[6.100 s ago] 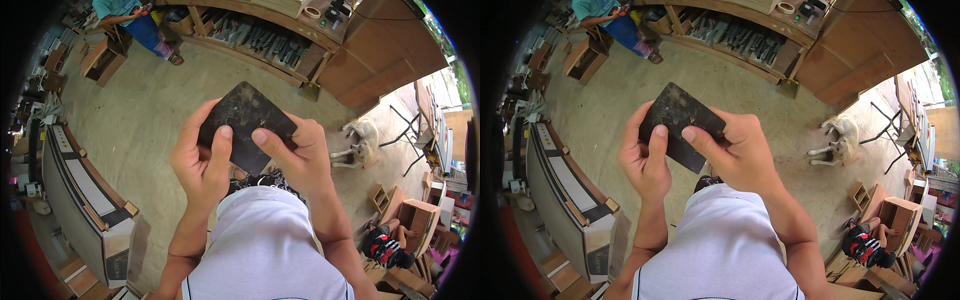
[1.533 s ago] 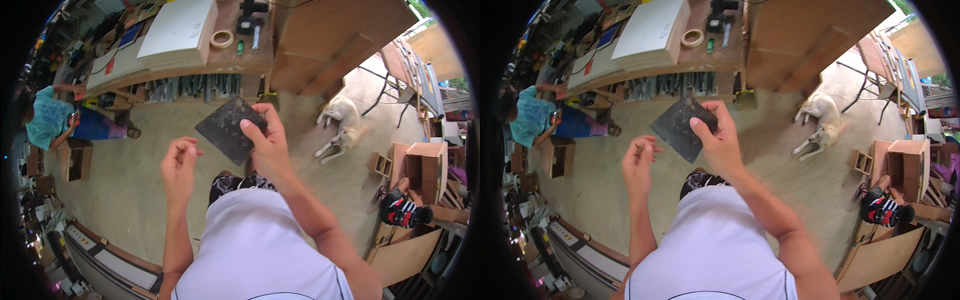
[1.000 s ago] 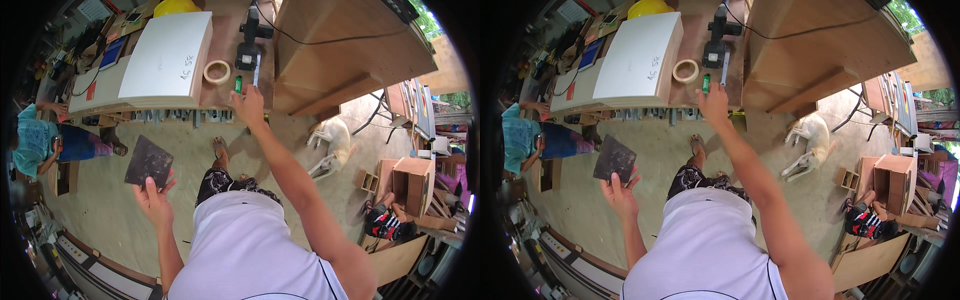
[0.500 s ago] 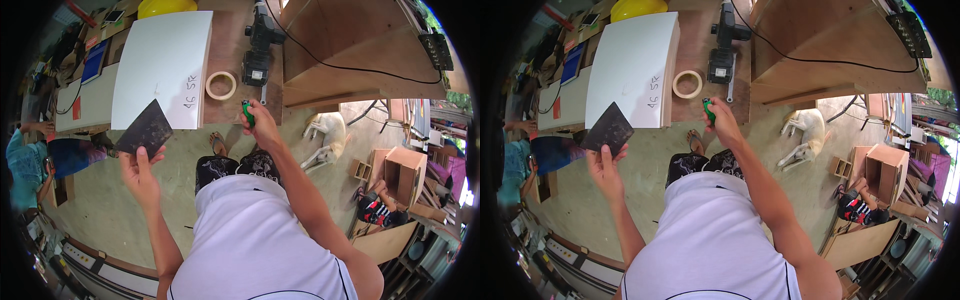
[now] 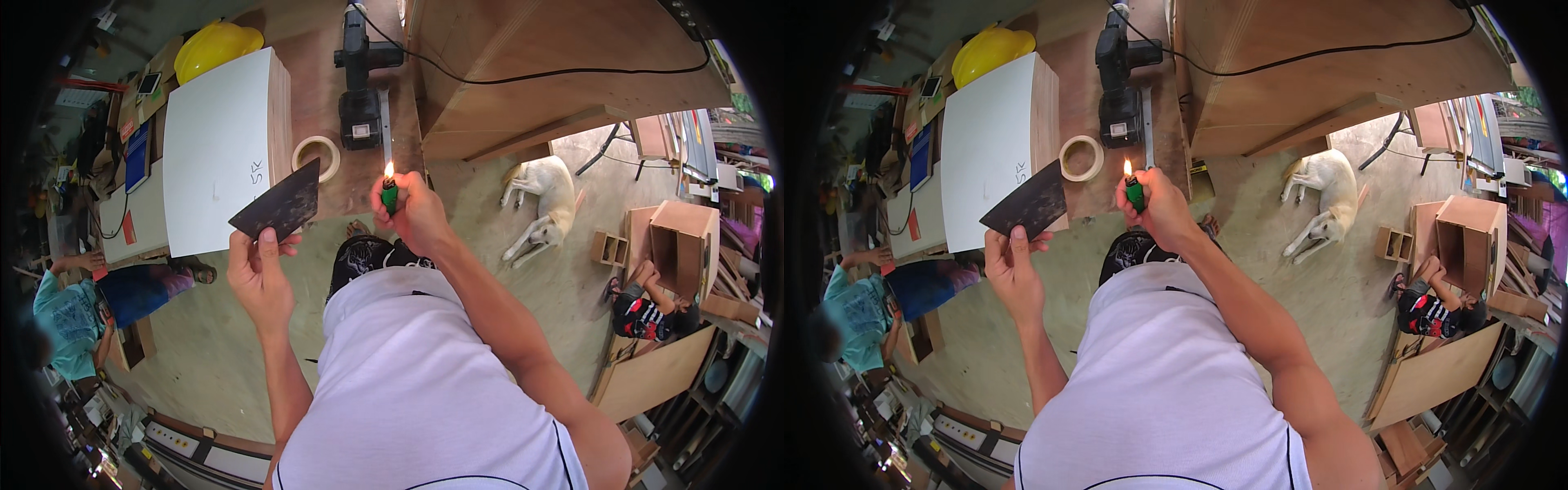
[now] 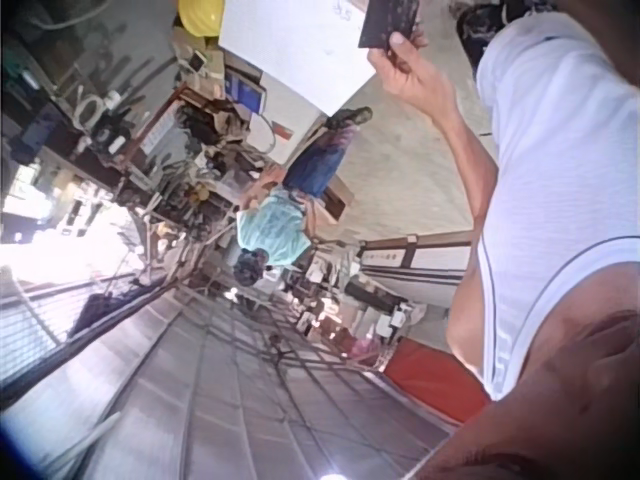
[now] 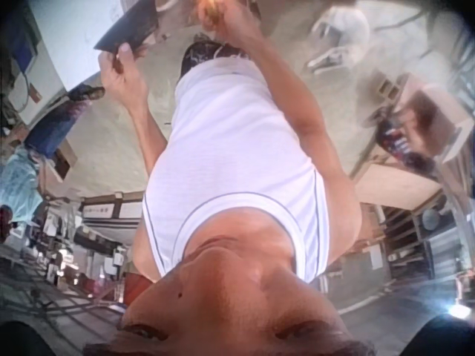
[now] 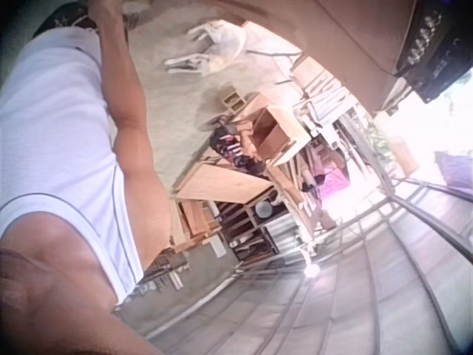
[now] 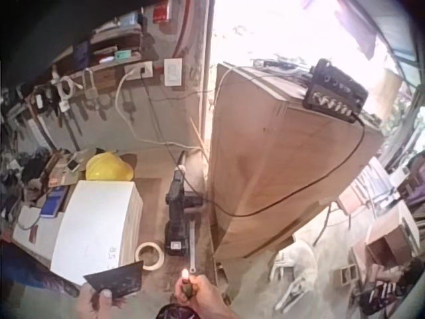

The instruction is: The person drills a hole into a small dark metal plate using a cordless drill, then uses a lighter to heat the drilled area. The person inspects the plate after heating.

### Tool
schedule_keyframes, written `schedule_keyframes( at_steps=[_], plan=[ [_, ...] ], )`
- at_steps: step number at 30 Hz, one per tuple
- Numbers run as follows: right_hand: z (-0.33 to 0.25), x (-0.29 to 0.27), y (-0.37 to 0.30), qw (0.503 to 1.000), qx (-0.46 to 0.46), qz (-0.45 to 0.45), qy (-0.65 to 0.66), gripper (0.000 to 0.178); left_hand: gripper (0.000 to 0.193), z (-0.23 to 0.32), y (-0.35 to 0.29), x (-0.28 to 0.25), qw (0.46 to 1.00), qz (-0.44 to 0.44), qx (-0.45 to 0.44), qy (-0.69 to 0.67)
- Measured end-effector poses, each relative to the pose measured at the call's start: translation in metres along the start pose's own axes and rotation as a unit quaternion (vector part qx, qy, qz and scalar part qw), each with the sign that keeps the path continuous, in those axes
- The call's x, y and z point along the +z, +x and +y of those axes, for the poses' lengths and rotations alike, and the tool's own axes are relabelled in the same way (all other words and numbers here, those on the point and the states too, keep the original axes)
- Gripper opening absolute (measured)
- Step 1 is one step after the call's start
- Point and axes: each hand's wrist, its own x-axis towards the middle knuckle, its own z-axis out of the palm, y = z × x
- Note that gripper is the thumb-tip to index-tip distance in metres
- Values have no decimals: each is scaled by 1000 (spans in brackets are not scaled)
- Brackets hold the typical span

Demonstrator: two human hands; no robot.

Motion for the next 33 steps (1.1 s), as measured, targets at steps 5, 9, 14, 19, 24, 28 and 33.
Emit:
schedule_keyframes(
  at_steps=[5,9,14,19,24,28,33],
  plan=[
    [-10,0,-3,1000,11,23,-16,41,19,4,9,17,999,-1,-9,36],
    [-20,21,-21,974,-61,73,-204,38,18,6,13,22,996,12,2,92],
    [-14,30,-17,871,-256,69,-413,36,11,24,14,28,984,50,72,157],
    [-7,37,-12,876,-238,65,-414,38,12,34,8,26,976,46,115,181],
    [-3,41,-11,895,-224,57,-381,39,12,37,5,24,976,35,131,171],
    [-4,45,-17,914,-176,55,-361,43,13,39,1,25,978,21,130,162],
    [-12,44,-25,975,-51,-13,-214,50,14,39,-2,26,981,15,127,144]
  ],
)
